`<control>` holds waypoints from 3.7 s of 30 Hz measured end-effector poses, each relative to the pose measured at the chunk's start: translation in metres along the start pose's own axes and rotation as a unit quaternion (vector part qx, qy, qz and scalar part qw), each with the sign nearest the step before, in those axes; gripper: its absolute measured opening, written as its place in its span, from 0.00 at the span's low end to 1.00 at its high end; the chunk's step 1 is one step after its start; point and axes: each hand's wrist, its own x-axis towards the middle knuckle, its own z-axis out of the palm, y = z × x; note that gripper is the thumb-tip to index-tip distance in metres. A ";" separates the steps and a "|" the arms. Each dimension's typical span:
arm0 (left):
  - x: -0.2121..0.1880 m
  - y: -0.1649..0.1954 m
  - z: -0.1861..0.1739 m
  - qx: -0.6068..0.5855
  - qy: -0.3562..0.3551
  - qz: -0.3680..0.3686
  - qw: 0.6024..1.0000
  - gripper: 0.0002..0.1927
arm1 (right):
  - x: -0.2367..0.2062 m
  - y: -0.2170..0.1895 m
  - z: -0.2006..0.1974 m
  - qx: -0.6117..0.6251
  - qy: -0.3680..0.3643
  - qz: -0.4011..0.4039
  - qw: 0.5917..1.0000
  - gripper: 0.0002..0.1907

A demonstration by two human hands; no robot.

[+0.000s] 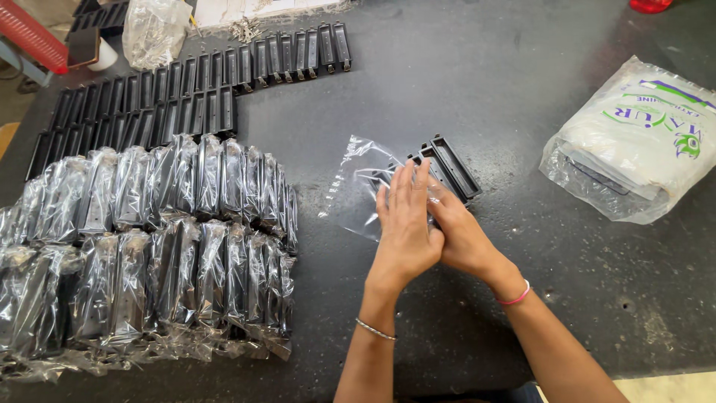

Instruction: The person repeatedly picks up small black rectangular components and places them into clear plastic bags. The person seals each bag and sets it aside on a growing pile of packaged items. The person also stacks some unpacked components on the table.

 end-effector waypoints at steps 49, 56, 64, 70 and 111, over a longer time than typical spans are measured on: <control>0.006 -0.070 0.020 -0.089 0.161 -0.131 0.974 0.20 | -0.020 0.055 -0.061 0.372 0.075 0.294 0.877 0.06; 0.007 -0.054 0.017 -0.086 0.161 -0.095 0.979 0.20 | -0.008 0.030 -0.036 0.353 0.070 0.323 0.875 0.06; 0.003 -0.023 0.029 0.011 0.138 -0.025 0.990 0.22 | -0.011 0.021 0.003 0.454 0.082 0.355 0.813 0.07; 0.002 -0.008 0.025 -0.087 0.140 -0.021 0.986 0.21 | -0.015 0.017 0.022 0.466 0.124 0.309 0.820 0.07; -0.003 0.040 0.014 -0.274 0.104 0.078 0.953 0.10 | -0.022 0.029 0.009 0.594 0.250 0.211 0.735 0.18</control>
